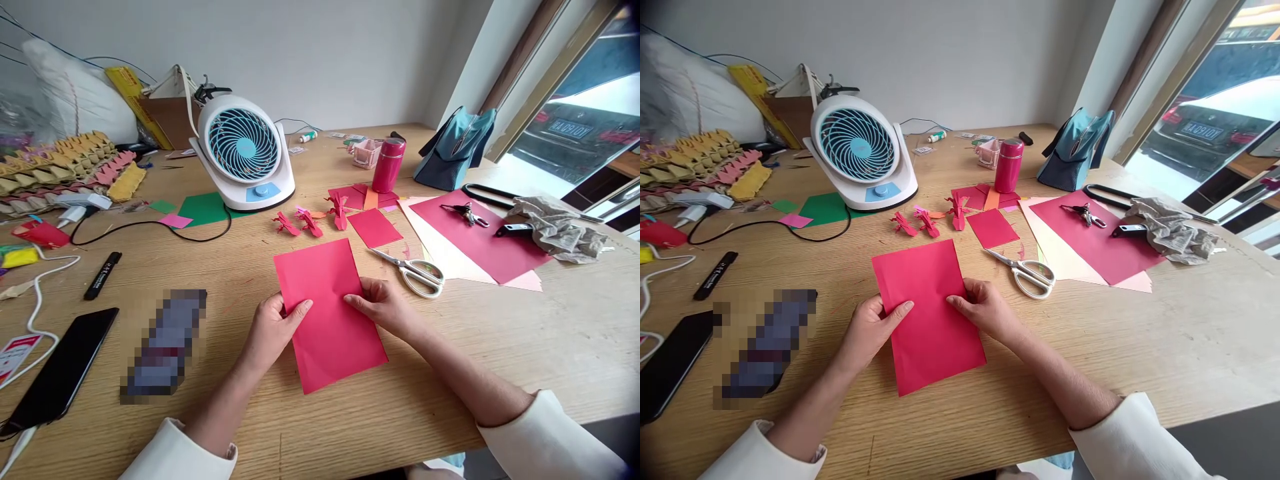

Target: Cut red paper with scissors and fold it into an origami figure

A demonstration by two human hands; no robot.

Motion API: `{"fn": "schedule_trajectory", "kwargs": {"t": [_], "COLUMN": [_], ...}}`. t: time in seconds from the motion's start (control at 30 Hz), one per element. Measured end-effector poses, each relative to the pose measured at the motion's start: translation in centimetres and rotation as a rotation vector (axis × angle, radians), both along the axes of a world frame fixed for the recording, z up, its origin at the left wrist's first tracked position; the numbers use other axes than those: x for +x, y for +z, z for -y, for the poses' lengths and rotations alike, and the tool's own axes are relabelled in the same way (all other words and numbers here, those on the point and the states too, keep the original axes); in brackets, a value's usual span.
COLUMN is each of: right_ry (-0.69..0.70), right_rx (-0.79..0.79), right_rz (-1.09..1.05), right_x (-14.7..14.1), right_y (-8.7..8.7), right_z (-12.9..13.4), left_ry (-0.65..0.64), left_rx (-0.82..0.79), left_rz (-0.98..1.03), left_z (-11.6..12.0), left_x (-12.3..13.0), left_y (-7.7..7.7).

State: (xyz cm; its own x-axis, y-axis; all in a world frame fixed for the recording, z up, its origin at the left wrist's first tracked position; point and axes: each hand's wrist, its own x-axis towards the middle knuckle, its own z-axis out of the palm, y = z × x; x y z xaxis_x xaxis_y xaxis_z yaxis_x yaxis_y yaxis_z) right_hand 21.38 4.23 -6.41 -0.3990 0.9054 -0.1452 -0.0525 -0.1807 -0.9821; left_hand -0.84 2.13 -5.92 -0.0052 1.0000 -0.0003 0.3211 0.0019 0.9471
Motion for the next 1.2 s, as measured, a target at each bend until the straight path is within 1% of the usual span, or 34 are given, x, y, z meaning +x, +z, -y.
{"fn": "schedule_trajectory", "kwargs": {"t": [0.07,0.17,0.33,0.47,0.53,0.63,0.7,0.77,0.87,0.97,1.03,1.1,1.13,1.17,1.2], "right_ry": [-0.024,-0.053,-0.079,-0.093,-0.138,-0.178,-0.136,-0.070,0.019,0.062,0.061,-0.023,-0.121,-0.238,-0.326], "right_rx": [0.006,0.002,0.064,0.121,0.194,0.401,0.542,0.628,0.669,0.689,0.735,0.795,0.802,0.811,0.798], "right_rz": [0.016,0.017,0.024,-0.016,-0.017,0.049,0.114,0.164,0.186,0.231,0.328,0.527,0.669,0.842,1.041], "right_x": [0.2,0.3,0.2,0.2,0.4,0.9,1.2,1.2,0.9,0.7,1.2,2.5,3.4,4.3,5.4], "right_y": [-0.4,-0.5,-0.4,-0.4,-0.3,-0.1,0.0,0.0,0.2,0.5,0.6,0.6,0.5,0.4,0.2], "right_z": [-0.3,-0.4,-0.3,-0.3,-0.3,-0.2,-0.1,0.1,0.5,0.6,0.2,-0.7,-1.2,-1.7,-2.2], "left_ry": [-0.051,-0.116,-0.092,-0.084,-0.046,0.037,0.050,0.029,-0.013,-0.063,-0.069,-0.039,-0.017,0.005,0.025], "left_rx": [-0.035,-0.064,-0.070,-0.144,-0.185,-0.255,-0.312,-0.362,-0.408,-0.417,-0.408,-0.398,-0.391,-0.387,-0.384], "left_rz": [0.042,0.095,0.179,0.312,0.400,0.563,0.665,0.729,0.743,0.720,0.707,0.695,0.691,0.689,0.690], "left_z": [-0.2,-0.3,-0.4,-0.4,-0.4,-0.4,-0.4,-0.3,-0.2,-0.1,-0.2,-0.3,-0.3,-0.4,-0.5], "left_x": [-0.1,-0.1,-0.1,-0.1,0.0,0.0,0.1,0.2,0.3,0.3,0.2,0.1,0.0,0.0,0.0], "left_y": [-0.4,-0.7,-0.8,-0.6,-0.3,0.2,0.5,0.7,0.6,0.4,0.3,0.2,0.2,0.2,0.1]}}
